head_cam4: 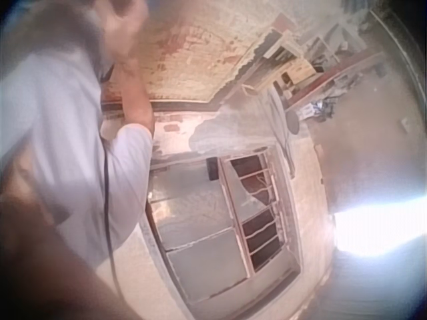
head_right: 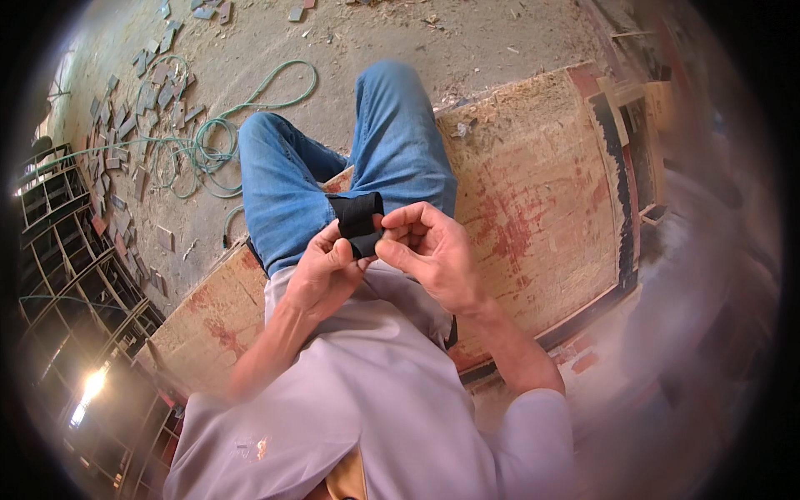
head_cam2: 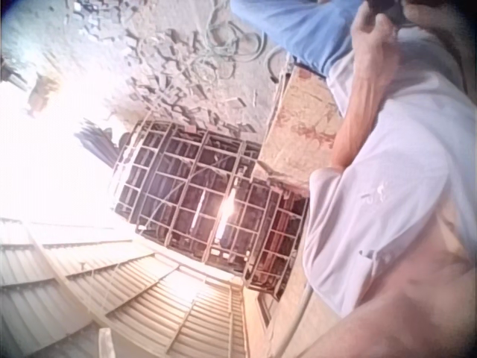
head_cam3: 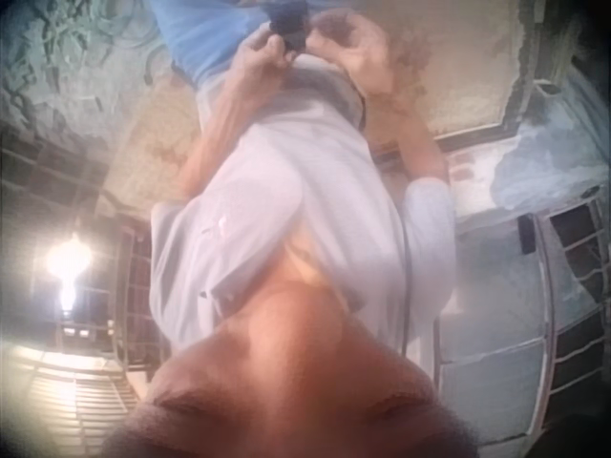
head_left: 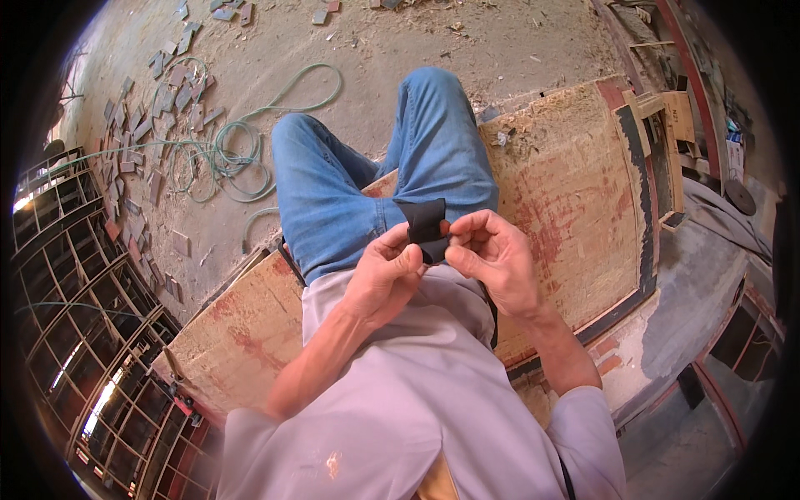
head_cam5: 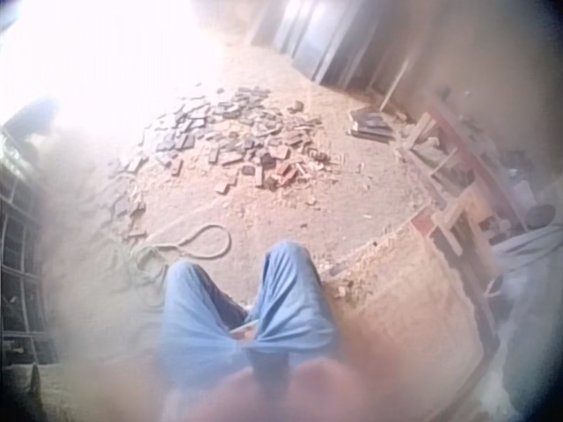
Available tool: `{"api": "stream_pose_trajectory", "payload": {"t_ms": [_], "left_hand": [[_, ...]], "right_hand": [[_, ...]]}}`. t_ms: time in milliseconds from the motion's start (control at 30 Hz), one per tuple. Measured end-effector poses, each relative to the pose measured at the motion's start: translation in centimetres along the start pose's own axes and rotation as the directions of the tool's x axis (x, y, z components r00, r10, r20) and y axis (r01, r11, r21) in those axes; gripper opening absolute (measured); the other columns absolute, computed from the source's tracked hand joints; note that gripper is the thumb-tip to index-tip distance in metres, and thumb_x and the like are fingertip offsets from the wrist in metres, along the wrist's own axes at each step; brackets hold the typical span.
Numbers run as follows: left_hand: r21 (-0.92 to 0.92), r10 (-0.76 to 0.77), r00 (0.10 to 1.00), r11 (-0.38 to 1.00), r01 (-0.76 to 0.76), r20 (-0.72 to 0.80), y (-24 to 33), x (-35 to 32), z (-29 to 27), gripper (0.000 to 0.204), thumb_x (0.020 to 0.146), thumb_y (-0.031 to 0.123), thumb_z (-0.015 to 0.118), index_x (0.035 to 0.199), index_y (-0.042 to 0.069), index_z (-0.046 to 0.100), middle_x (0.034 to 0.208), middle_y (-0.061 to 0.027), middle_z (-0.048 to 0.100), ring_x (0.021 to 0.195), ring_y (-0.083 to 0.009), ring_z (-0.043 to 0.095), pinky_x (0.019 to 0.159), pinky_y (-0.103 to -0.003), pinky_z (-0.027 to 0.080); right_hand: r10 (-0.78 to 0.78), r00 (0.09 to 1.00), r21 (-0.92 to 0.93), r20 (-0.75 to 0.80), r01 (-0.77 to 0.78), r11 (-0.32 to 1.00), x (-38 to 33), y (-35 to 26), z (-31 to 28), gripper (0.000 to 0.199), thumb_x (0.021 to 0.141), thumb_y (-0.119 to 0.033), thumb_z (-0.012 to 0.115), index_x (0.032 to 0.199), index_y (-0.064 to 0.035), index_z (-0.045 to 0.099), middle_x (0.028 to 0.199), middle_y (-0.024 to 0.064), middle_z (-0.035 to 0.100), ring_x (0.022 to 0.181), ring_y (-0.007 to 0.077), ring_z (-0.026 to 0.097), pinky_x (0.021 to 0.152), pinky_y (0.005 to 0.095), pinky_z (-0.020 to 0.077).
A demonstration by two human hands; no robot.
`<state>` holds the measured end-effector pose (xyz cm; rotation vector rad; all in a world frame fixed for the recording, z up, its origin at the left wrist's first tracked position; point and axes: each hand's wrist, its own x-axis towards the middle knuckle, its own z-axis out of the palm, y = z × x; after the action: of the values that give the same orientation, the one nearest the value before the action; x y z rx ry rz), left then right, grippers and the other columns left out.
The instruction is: The person adjusts a black belt around their waist, threading the strap through the buckle and tightening it while sitting on a wooden plank in a construction area.
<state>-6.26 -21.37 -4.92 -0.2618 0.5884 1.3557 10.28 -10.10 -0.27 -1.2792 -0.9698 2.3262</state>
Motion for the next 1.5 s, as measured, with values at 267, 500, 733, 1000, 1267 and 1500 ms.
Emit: {"api": "stream_pose_trajectory", "payload": {"t_ms": [267, 500, 733, 1000, 1267, 1500], "left_hand": [[0.144, 0.039, 0.999, 0.989, -0.039, 0.001, 0.4, 0.2, -0.5, 0.059, 0.088, 0.017, 0.087, 0.139, -0.002, 0.063, 0.128, -0.0079, 0.071, 0.109, -0.014, 0.066, 0.098, -0.029, 0.052], [0.036, -0.075, 0.997, 0.996, 0.076, -0.008, -0.3, 0.1, -1.1, 0.051, 0.09, 0.017, 0.084, 0.136, 0.001, 0.066, 0.126, -0.0085, 0.072, 0.11, -0.0128, 0.066, 0.1, -0.03, 0.05], [0.186, -0.028, 0.993, 0.981, 0.048, -0.111, -0.4, 0.4, -2.5, 0.048, 0.089, 0.01, 0.084, 0.133, 0.0, 0.067, 0.123, -0.013, 0.073, 0.105, -0.016, 0.068, 0.093, -0.029, 0.054], [0.07, -0.135, 0.987, 0.987, 0.141, -0.092, 0.1, 0.9, -1.5, 0.043, 0.091, 0.027, 0.083, 0.123, 0.001, 0.07, 0.121, -0.0092, 0.074, 0.111, -0.019, 0.068, 0.099, -0.037, 0.055], [0.206, -0.049, 0.99, 0.976, 0.076, -0.135, 0.2, 1.0, -1.2, 0.039, 0.095, 0.014, 0.079, 0.13, -0.001, 0.07, 0.116, -0.0062, 0.074, 0.091, -0.0099, 0.063, 0.085, -0.029, 0.051], [0.181, -0.106, 0.989, 0.976, 0.124, -0.107, 0.3, 1.4, -2.5, 0.042, 0.094, 0.02, 0.08, 0.129, 0.0, 0.069, 0.114, -0.0074, 0.074, 0.098, -0.0164, 0.069, 0.083, -0.031, 0.056]], "right_hand": [[0.086, 0.996, -0.141, 0.021, -0.082, 0.987, 0.6, -0.5, 0.1, 0.028, 0.088, -0.003, 0.085, 0.106, 0.0007, 0.064, 0.094, 0.0015, 0.066, 0.083, 0.0054, 0.063, 0.078, 0.0217, 0.0548], [-0.092, 0.988, -0.134, 0.125, 0.109, 0.985, -1.4, 2.0, -1.0, 0.023, 0.091, -0.005, 0.083, 0.103, -0.0046, 0.063, 0.09, -0.0033, 0.061, 0.077, 0.0017, 0.054, 0.076, 0.0198, 0.0488], [0.164, 0.981, 0.073, -0.105, -0.156, 0.985, -0.2, 1.2, 0.4, 0.027, 0.092, -0.009, 0.083, 0.105, -0.0025, 0.061, 0.09, 0.0012, 0.065, 0.065, 0.0016, 0.055, 0.05, 0.0177, 0.0406], [-0.264, 0.95, -0.23, 0.169, 0.298, 0.926, -2.2, 3.4, -0.9, 0.02, 0.093, -0.007, 0.082, 0.091, -0.0048, 0.062, 0.086, -0.0034, 0.061, 0.067, 0.001, 0.052, 0.058, 0.021, 0.0416], [0.248, 0.966, -0.001, -0.071, -0.248, 0.969, -0.7, 0.9, -0.1, 0.031, 0.091, -0.014, 0.085, 0.106, -0.0021, 0.06, 0.086, -0.0006, 0.065, 0.071, 0.0024, 0.059, 0.055, 0.0193, 0.047], [-0.04, 0.991, -0.308, 0.13, 0.079, 0.948, -3.3, 3.3, 0.2, 0.021, 0.093, -0.01, 0.082, 0.096, -0.005, 0.062, 0.083, -0.0048, 0.064, 0.071, 0.0, 0.056, 0.06, 0.0188, 0.0465]]}}
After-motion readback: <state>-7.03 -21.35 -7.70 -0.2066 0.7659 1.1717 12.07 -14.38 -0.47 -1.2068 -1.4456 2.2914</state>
